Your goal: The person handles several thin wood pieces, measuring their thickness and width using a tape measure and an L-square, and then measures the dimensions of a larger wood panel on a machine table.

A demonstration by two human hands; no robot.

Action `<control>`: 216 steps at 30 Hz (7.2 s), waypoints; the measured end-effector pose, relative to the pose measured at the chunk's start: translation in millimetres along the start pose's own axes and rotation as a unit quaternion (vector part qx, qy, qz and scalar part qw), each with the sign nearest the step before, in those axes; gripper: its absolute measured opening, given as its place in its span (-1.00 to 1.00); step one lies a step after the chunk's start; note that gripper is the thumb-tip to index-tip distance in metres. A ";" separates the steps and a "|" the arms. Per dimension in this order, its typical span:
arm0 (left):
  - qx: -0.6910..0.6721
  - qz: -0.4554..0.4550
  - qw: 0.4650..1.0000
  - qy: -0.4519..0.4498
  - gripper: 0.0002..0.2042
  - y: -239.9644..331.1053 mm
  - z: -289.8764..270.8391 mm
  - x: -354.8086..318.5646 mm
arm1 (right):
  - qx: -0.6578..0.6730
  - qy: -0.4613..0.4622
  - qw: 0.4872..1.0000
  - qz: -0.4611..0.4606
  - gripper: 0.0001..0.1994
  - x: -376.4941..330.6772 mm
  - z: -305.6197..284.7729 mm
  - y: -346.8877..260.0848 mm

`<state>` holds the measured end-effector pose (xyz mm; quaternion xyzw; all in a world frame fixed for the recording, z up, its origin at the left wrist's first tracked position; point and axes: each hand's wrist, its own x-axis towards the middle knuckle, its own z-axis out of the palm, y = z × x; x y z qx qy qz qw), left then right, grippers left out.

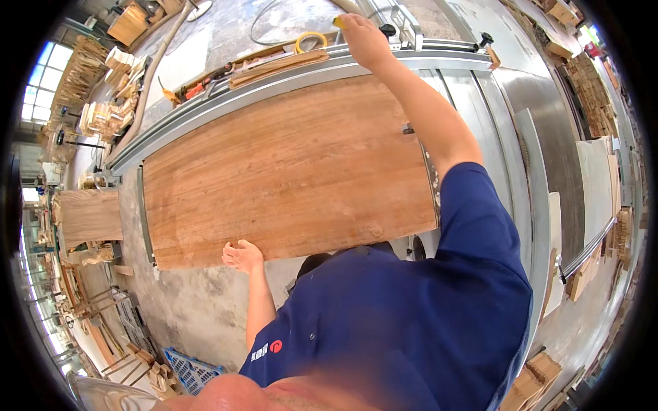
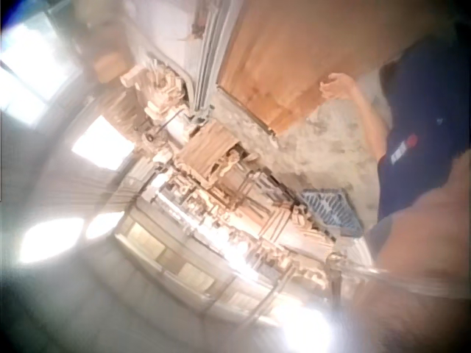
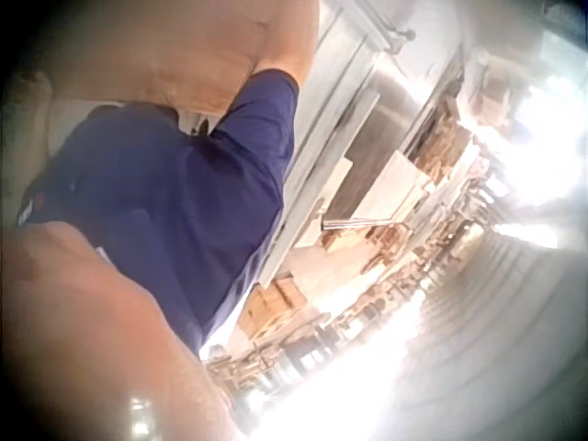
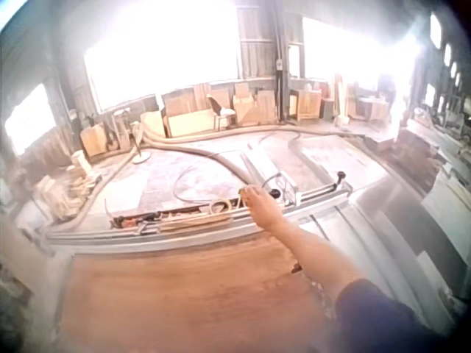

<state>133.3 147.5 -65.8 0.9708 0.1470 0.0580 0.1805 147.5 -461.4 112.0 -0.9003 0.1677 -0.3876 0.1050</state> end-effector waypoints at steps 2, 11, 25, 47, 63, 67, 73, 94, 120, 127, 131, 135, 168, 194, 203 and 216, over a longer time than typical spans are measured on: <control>0.017 -0.007 1.000 0.002 -0.55 15.0 -3.2 -1.1 | -0.058 -0.044 0.995 -0.068 -0.66 -3.7 35.3 27.3; 0.036 0.061 0.996 0.050 -0.55 -4.6 15.3 0.0 | -0.018 -0.068 0.993 -0.093 -0.64 -62.6 97.7 74.3; 0.018 0.083 0.995 0.057 -0.55 -1.1 15.3 5.5 | 0.021 -0.108 0.994 -0.028 -0.84 -23.4 96.6 89.6; -0.017 0.009 0.997 -0.069 -0.40 -11.8 -26.4 -2.3 | -0.094 -0.233 0.968 0.008 -0.51 -221.7 57.9 -93.5; -0.437 0.506 0.688 0.284 -0.53 -172.3 -510.9 -6.5 | -0.215 -0.224 0.947 0.084 -0.46 -380.0 -2.6 -184.4; -0.307 0.523 0.755 0.251 -0.45 -262.9 -596.7 -48.1 | -0.196 -0.289 0.932 0.101 -0.40 -380.3 27.1 -249.3; -0.318 0.492 0.728 0.356 -0.55 -324.7 -607.2 -37.5 | -0.095 -0.347 0.932 -0.035 -0.44 -351.2 103.7 -375.2; -0.212 0.371 0.779 0.460 -0.57 -448.0 -672.3 259.8 | 0.192 -0.362 0.828 -0.382 -0.50 -280.9 390.1 -911.1; -0.584 0.130 0.796 -0.086 -0.90 -554.6 -434.2 685.4 | 0.007 -0.437 0.844 -0.310 -0.57 -263.0 404.5 -1005.9; -0.517 0.152 0.821 -0.189 -0.85 -453.2 -352.3 655.9 | 0.069 -0.441 0.842 -0.302 -0.58 -256.1 406.7 -968.3; -0.495 0.172 0.818 -0.238 -0.81 -358.4 -316.5 616.7 | 0.142 -0.408 0.857 -0.282 -0.60 -260.2 415.4 -941.4; -0.491 0.231 0.800 -0.257 -0.81 -250.5 -276.6 570.2 | 0.284 -0.347 0.859 -0.248 -0.63 -252.5 406.3 -919.1; -0.118 0.640 0.756 -0.067 -0.73 300.8 67.2 464.8 | -0.105 -0.177 0.958 0.200 -0.55 -229.2 202.5 -455.2; -0.157 0.232 0.942 -0.186 -0.47 -504.9 -167.4 577.6 | 0.247 -0.335 0.900 -0.125 -0.59 -183.4 442.9 -914.4; -0.183 -0.006 0.959 -0.215 -0.61 -731.1 -229.1 673.5 | 0.253 -0.441 0.843 -0.175 -0.62 -157.0 534.9 -1129.2; -0.066 -0.273 0.879 -0.385 -0.49 -948.3 -97.1 852.2 | 0.258 -0.563 0.738 -0.266 -0.63 -47.6 850.2 -1399.2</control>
